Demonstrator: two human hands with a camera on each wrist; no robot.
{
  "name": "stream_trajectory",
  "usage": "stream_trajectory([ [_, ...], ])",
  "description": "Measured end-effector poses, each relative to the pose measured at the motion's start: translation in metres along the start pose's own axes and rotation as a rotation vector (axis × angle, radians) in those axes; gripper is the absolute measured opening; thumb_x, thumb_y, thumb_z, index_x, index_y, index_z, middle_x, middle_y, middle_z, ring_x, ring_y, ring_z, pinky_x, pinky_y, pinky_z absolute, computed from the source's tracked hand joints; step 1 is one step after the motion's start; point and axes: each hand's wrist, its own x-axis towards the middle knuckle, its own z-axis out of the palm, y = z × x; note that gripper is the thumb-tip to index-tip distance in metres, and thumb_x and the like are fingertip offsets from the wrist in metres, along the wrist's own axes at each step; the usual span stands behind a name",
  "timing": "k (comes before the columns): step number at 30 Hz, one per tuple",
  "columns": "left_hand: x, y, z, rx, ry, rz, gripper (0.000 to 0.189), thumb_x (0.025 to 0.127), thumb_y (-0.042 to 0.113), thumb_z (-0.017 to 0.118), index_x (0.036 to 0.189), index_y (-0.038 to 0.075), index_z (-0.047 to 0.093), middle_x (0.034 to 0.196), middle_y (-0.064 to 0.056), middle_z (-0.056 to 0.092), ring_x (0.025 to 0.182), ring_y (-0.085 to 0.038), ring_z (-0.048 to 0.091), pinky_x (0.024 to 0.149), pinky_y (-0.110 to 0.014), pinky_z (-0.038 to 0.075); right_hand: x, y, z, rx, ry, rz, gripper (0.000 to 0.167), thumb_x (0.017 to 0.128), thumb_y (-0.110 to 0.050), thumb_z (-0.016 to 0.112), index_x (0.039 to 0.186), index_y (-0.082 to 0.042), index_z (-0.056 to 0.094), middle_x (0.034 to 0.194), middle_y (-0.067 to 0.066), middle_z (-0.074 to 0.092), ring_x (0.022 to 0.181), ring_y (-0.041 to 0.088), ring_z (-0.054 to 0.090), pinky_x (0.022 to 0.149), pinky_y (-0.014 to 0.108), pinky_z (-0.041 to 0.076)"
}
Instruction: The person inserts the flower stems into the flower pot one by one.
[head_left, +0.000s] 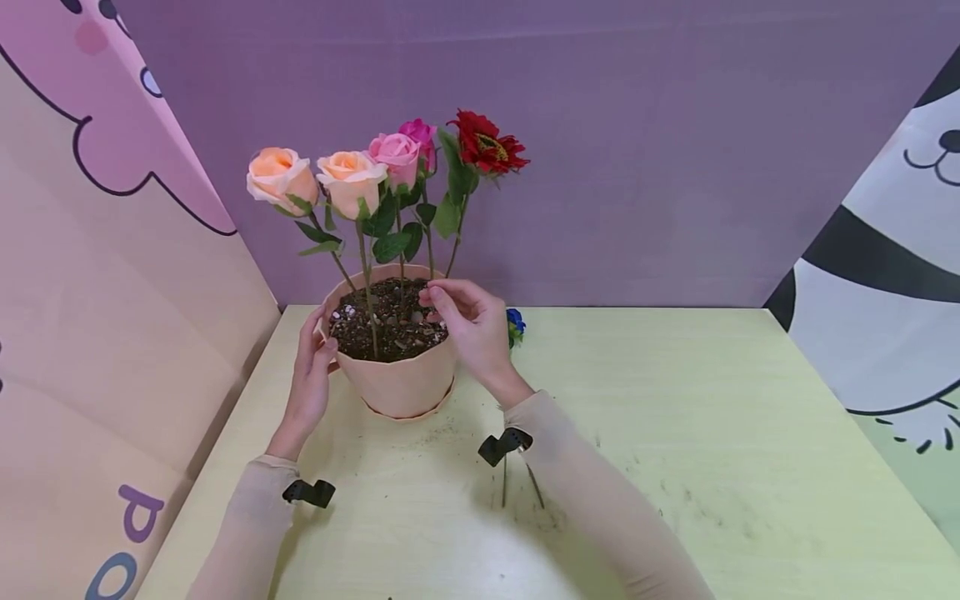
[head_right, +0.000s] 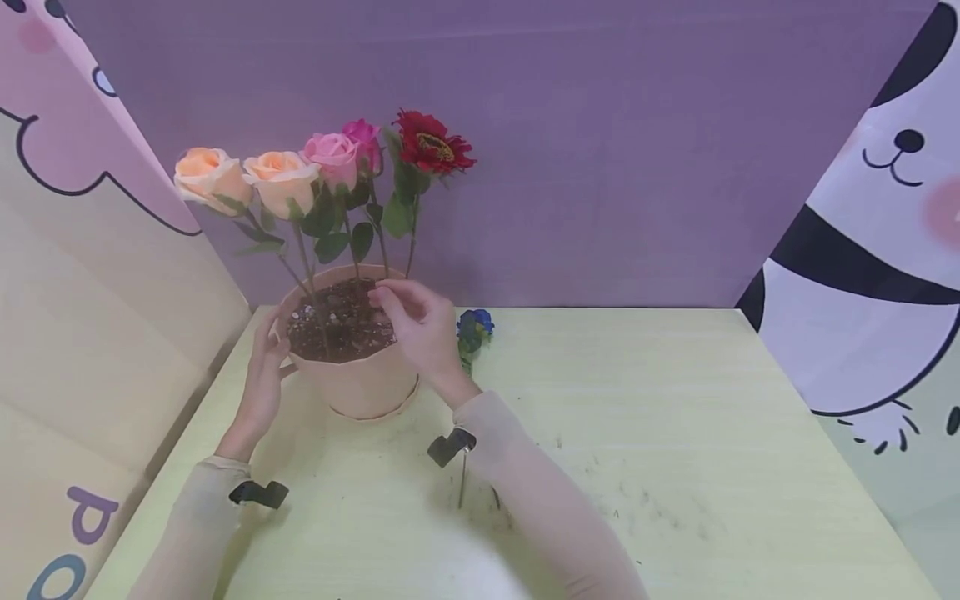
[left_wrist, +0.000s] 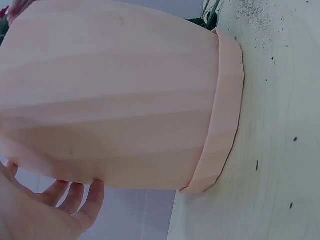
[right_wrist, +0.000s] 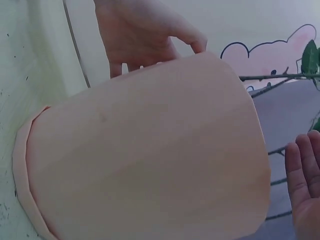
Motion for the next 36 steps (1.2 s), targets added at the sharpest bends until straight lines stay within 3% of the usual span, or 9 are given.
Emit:
stream_trajectory([
  [2, 0.0, 0.001, 0.0, 0.0, 0.0, -0.001, 0.06, 0.114, 0.025, 0.031, 0.172, 0.025, 0.015, 0.177, -0.015, 0.021, 0.159, -0.04, 0.029, 0.117, -0.065, 0.036, 0.0, 0.002, -0.006, 0.001, 0.012, 0.009, 0.021, 0.105, 0.0, 0.062, 0.117, 0.015, 0.07, 0.109, 0.035, 0.074, 0.09, -0.001, 0.073, 0.083, 0.063, 0.06],
  [3, 0.0, 0.002, 0.0, 0.001, 0.0, -0.002, 0.06, 0.114, 0.025, 0.031, 0.172, 0.025, 0.015, 0.177, -0.016, 0.02, 0.159, -0.04, 0.029, 0.117, -0.065, 0.036, 0.0, 0.002, -0.01, -0.006, 0.019, 0.014, 0.021, 0.105, 0.0, 0.062, 0.117, 0.015, 0.07, 0.109, 0.035, 0.074, 0.09, -0.001, 0.073, 0.082, 0.061, 0.061],
  [9, 0.0, 0.003, 0.0, 0.001, 0.0, 0.0, 0.06, 0.114, 0.026, 0.03, 0.172, 0.024, 0.015, 0.175, -0.018, 0.023, 0.156, -0.042, 0.033, 0.117, -0.064, 0.036, -0.004, 0.01, -0.031, -0.044, 0.053, 0.061, 0.02, 0.105, -0.003, 0.064, 0.116, 0.012, 0.072, 0.107, 0.033, 0.076, 0.088, 0.013, 0.077, 0.076, 0.04, 0.066],
  [13, 0.0, 0.003, 0.0, 0.005, -0.002, -0.005, 0.06, 0.114, 0.027, 0.03, 0.172, 0.024, 0.014, 0.175, -0.018, 0.024, 0.155, -0.042, 0.035, 0.117, -0.063, 0.037, -0.008, 0.021, -0.046, -0.079, 0.08, 0.102, 0.02, 0.104, -0.004, 0.065, 0.115, 0.011, 0.073, 0.106, 0.032, 0.076, 0.088, 0.022, 0.079, 0.075, 0.041, 0.066],
  [20, 0.0, 0.003, 0.001, -0.003, 0.005, -0.011, 0.061, 0.113, 0.025, 0.031, 0.172, 0.025, 0.015, 0.174, -0.018, 0.026, 0.153, -0.041, 0.038, 0.116, -0.06, 0.038, -0.022, 0.047, -0.073, -0.116, 0.124, 0.279, 0.022, 0.104, -0.006, 0.067, 0.118, 0.009, 0.073, 0.112, 0.031, 0.076, 0.084, 0.007, 0.076, 0.073, 0.032, 0.065],
  [24, -0.001, 0.003, 0.002, -0.003, 0.008, -0.011, 0.06, 0.113, 0.024, 0.031, 0.172, 0.024, 0.016, 0.173, -0.019, 0.028, 0.151, -0.041, 0.04, 0.114, -0.058, 0.039, -0.031, 0.062, -0.091, -0.232, 0.063, 0.423, 0.028, 0.104, -0.012, 0.068, 0.121, 0.009, 0.073, 0.113, 0.028, 0.077, 0.087, 0.019, 0.079, 0.076, 0.031, 0.065],
  [29, -0.001, 0.003, 0.001, 0.005, 0.012, -0.009, 0.06, 0.114, 0.024, 0.03, 0.172, 0.024, 0.015, 0.174, -0.019, 0.027, 0.152, -0.041, 0.039, 0.113, -0.054, 0.04, -0.044, 0.08, -0.112, -0.357, -0.064, 0.582, 0.033, 0.103, -0.018, 0.068, 0.125, 0.007, 0.073, 0.117, 0.025, 0.077, 0.104, 0.038, 0.077, 0.085, 0.036, 0.065],
  [32, -0.001, 0.003, 0.001, 0.007, 0.01, -0.01, 0.06, 0.114, 0.025, 0.03, 0.172, 0.024, 0.014, 0.175, -0.018, 0.025, 0.153, -0.041, 0.038, 0.115, -0.057, 0.039, -0.049, 0.087, -0.119, -0.395, -0.108, 0.643, 0.032, 0.102, -0.018, 0.069, 0.124, 0.004, 0.074, 0.12, 0.024, 0.077, 0.104, 0.039, 0.076, 0.087, 0.04, 0.065],
  [36, -0.002, 0.002, 0.001, 0.002, 0.009, -0.013, 0.06, 0.114, 0.025, 0.03, 0.172, 0.024, 0.014, 0.175, -0.018, 0.025, 0.154, -0.042, 0.037, 0.116, -0.061, 0.037, -0.054, 0.097, -0.123, -0.425, -0.136, 0.693, 0.031, 0.099, -0.015, 0.072, 0.124, 0.002, 0.074, 0.12, 0.021, 0.076, 0.09, 0.028, 0.078, 0.082, 0.035, 0.065],
])
